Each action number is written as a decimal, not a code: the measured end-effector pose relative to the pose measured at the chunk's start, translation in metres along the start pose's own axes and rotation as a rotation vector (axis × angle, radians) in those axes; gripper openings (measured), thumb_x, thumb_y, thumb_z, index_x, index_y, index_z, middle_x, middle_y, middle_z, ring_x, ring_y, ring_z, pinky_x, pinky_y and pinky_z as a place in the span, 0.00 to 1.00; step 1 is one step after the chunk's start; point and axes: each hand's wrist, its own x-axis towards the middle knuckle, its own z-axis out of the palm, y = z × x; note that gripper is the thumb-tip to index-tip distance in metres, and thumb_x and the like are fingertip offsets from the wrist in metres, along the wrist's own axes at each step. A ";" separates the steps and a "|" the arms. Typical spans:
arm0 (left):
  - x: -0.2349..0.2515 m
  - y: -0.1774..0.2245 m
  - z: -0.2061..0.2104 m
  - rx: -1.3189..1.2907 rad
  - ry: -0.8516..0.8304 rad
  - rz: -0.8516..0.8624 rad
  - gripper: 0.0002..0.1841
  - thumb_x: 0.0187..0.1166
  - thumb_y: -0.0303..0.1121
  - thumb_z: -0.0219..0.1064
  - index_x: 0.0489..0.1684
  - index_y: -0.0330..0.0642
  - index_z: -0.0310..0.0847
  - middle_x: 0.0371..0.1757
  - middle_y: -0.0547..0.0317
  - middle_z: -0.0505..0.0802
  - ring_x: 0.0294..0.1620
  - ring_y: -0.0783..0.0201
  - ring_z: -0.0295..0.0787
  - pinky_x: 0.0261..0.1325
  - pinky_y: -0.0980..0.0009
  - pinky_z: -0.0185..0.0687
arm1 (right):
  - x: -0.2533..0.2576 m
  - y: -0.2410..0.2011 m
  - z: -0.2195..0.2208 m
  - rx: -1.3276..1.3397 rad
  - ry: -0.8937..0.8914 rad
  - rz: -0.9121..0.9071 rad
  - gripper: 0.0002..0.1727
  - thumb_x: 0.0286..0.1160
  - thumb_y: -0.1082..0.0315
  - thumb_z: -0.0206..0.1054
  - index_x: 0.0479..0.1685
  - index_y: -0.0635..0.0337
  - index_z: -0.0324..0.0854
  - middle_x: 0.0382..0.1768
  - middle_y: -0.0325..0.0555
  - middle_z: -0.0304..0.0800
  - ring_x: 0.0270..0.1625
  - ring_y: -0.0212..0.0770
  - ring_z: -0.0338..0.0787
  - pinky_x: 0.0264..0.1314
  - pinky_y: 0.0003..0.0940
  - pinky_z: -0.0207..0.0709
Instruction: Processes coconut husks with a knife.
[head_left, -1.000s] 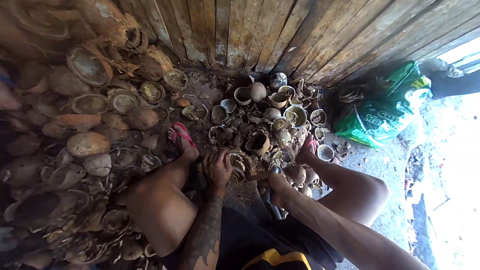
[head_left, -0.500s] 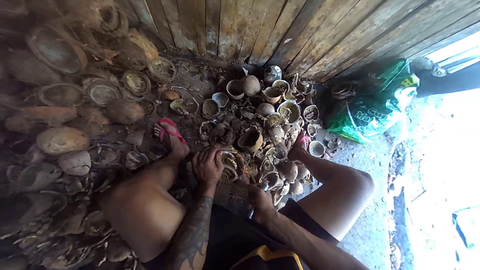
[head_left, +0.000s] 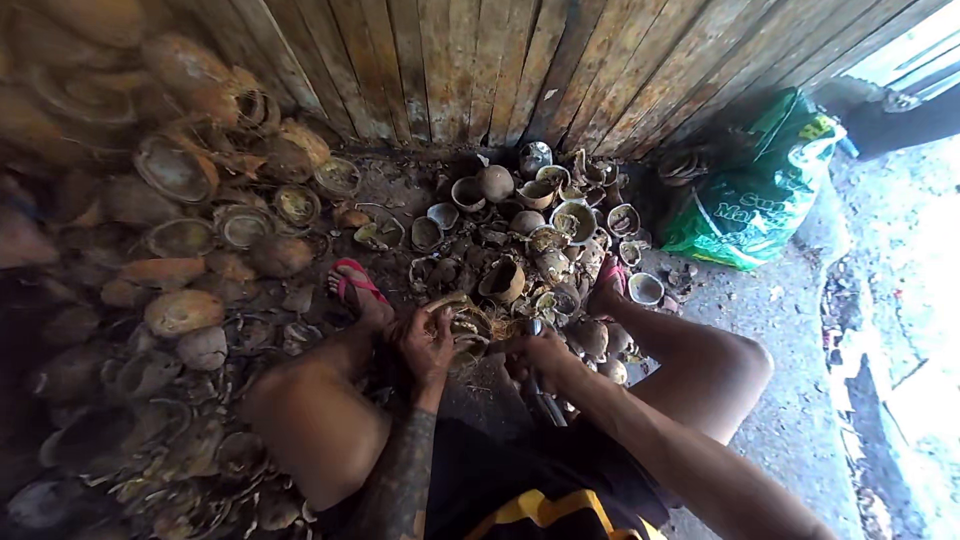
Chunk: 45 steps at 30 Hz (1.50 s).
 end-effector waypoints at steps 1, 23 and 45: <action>-0.001 0.002 0.002 -0.019 0.026 -0.014 0.20 0.78 0.48 0.68 0.31 0.36 0.88 0.31 0.52 0.92 0.40 0.55 0.90 0.63 0.50 0.78 | 0.002 -0.006 0.000 0.024 0.007 0.038 0.12 0.71 0.80 0.70 0.38 0.58 0.70 0.16 0.38 0.69 0.09 0.30 0.66 0.10 0.26 0.70; 0.022 -0.014 0.018 0.063 -0.134 -0.186 0.19 0.88 0.44 0.60 0.48 0.41 0.95 0.49 0.51 0.97 0.58 0.54 0.93 0.76 0.42 0.71 | 0.043 0.058 0.003 -0.180 0.011 -0.409 0.12 0.56 0.70 0.83 0.26 0.57 0.81 0.17 0.33 0.79 0.15 0.27 0.74 0.20 0.25 0.72; -0.016 0.022 -0.021 -0.319 -0.202 -0.775 0.28 0.94 0.47 0.50 0.80 0.33 0.71 0.81 0.39 0.78 0.83 0.51 0.71 0.86 0.52 0.64 | 0.025 0.084 -0.012 0.242 -0.080 0.055 0.08 0.79 0.69 0.68 0.35 0.60 0.76 0.13 0.36 0.68 0.11 0.31 0.66 0.14 0.28 0.66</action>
